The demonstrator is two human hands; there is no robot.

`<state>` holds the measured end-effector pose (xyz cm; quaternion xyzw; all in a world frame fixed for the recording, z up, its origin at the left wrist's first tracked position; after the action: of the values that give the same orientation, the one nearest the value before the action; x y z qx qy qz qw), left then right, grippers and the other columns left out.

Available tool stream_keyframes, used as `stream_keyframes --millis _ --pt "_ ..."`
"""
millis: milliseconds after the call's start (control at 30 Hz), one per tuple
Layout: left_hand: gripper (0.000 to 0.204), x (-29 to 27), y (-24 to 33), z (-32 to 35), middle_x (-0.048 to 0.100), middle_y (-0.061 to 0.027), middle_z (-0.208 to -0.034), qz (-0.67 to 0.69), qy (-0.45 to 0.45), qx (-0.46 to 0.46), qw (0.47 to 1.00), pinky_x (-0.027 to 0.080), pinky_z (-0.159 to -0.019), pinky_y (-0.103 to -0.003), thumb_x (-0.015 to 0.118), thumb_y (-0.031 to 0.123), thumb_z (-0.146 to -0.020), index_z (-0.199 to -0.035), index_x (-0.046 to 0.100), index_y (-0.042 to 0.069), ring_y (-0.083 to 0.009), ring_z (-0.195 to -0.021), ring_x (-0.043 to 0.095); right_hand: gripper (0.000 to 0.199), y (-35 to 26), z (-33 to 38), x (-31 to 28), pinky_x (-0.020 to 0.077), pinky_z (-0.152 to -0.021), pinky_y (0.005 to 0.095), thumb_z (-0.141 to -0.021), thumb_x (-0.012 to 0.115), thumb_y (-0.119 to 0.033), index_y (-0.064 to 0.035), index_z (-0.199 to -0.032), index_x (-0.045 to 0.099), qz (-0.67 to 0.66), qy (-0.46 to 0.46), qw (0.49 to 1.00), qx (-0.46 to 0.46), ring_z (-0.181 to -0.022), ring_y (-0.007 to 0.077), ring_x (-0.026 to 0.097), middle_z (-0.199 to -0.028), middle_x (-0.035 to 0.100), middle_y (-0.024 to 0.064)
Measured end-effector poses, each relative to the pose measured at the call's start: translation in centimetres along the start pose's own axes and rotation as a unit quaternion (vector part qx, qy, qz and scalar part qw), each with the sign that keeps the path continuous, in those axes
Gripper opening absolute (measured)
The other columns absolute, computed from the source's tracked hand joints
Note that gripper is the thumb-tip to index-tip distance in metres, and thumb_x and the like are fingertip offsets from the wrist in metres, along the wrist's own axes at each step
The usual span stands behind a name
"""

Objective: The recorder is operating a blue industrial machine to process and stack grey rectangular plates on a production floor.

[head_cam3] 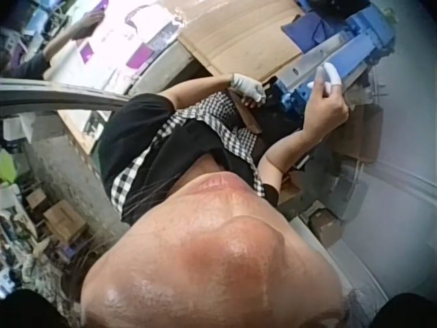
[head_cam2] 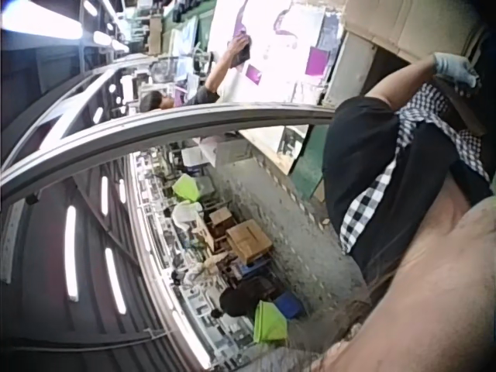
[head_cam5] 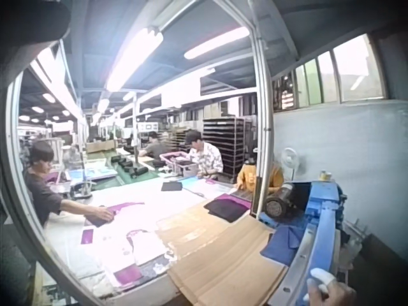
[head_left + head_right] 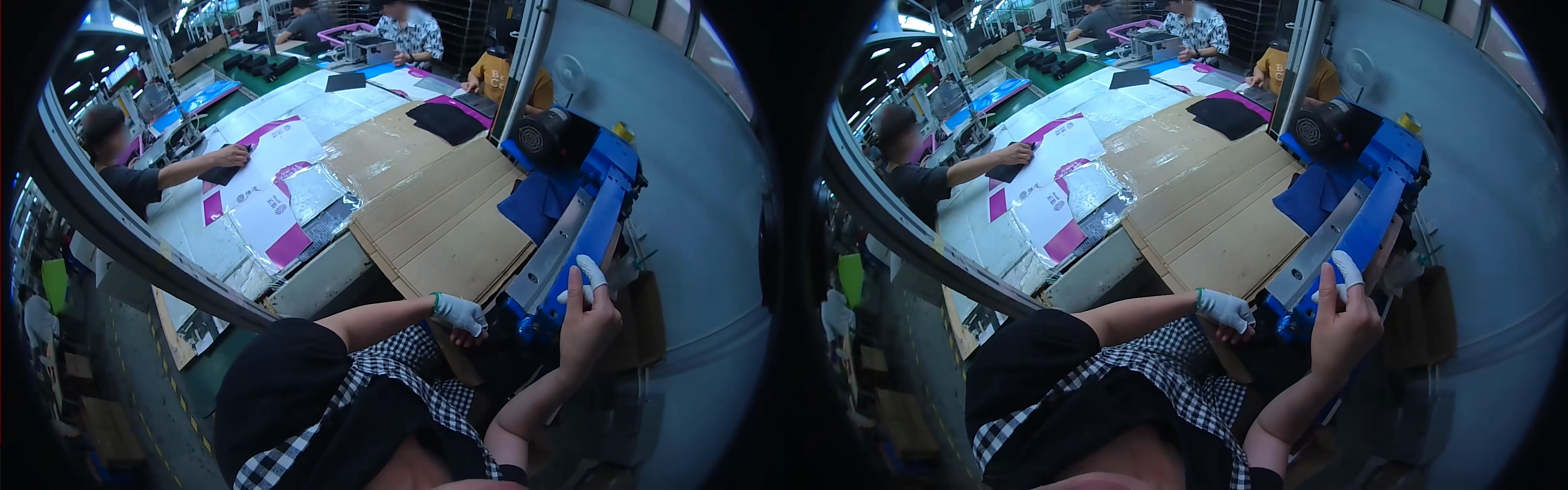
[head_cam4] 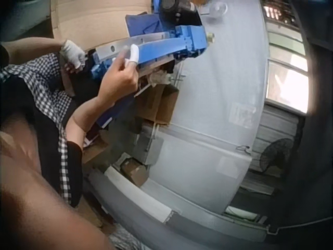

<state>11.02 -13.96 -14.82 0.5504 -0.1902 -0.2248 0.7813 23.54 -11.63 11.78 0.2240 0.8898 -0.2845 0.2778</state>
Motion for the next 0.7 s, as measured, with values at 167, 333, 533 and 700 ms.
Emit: stream_keyframes --millis 167,333,533,700 --pt "0.021 0.38 0.26 0.12 0.063 -0.0086 -0.066 -0.041 -0.001 -0.01 0.999 0.049 -0.041 -0.023 0.049 0.017 -0.085 -0.084 0.063 0.001 -0.0153 -0.047 0.057 0.036 -0.04 0.05 -0.07 0.0515 -0.052 0.0289 -0.085 0.059 -0.03 0.0046 -0.094 0.063 0.004 -0.004 1.0 0.016 -0.054 0.0193 0.062 -0.072 0.065 0.0134" --pt "0.022 0.57 0.18 0.03 0.063 -0.0078 -0.066 -0.023 -0.014 -0.003 1.0 0.048 -0.041 -0.021 0.05 0.019 -0.086 -0.088 0.062 0.0 -0.0134 -0.046 0.056 0.033 -0.23 -0.06 -0.22 0.0536 -0.052 0.03 -0.084 0.061 -0.028 0.0038 -0.093 0.063 0.0 -0.001 1.0 0.017 -0.054 0.0203 0.062 -0.072 0.065 0.0124" --pt "0.021 -0.03 0.12 0.14 0.063 -0.0081 -0.066 -0.013 -0.028 -0.005 1.0 0.049 -0.043 -0.022 0.049 0.017 -0.085 -0.087 0.062 0.001 -0.0144 -0.049 0.058 0.033 -0.62 -0.3 -0.14 0.0536 -0.052 0.0301 -0.084 0.061 -0.028 0.0037 -0.093 0.063 -0.001 -0.003 1.0 0.021 -0.055 0.021 0.063 -0.074 0.066 0.013" --pt "0.021 0.04 0.35 0.11 0.063 -0.0079 -0.067 -0.014 -0.034 -0.001 0.999 0.049 -0.043 -0.021 0.048 0.016 -0.085 -0.088 0.062 0.0 -0.0143 -0.049 0.058 0.032 -0.34 -0.27 -0.06 0.0534 -0.052 0.0301 -0.084 0.061 -0.027 0.0036 -0.093 0.063 0.001 0.0 1.0 0.022 -0.055 0.0214 0.063 -0.075 0.066 0.0137"
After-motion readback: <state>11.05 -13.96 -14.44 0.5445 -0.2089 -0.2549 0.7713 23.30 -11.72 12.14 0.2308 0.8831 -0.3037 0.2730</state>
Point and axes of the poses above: each hand's wrist, its own z-axis away from the middle knuckle, its own x-axis out of the palm, y = z × x, the point moved 6 cm from there along -z, towards the middle knuckle
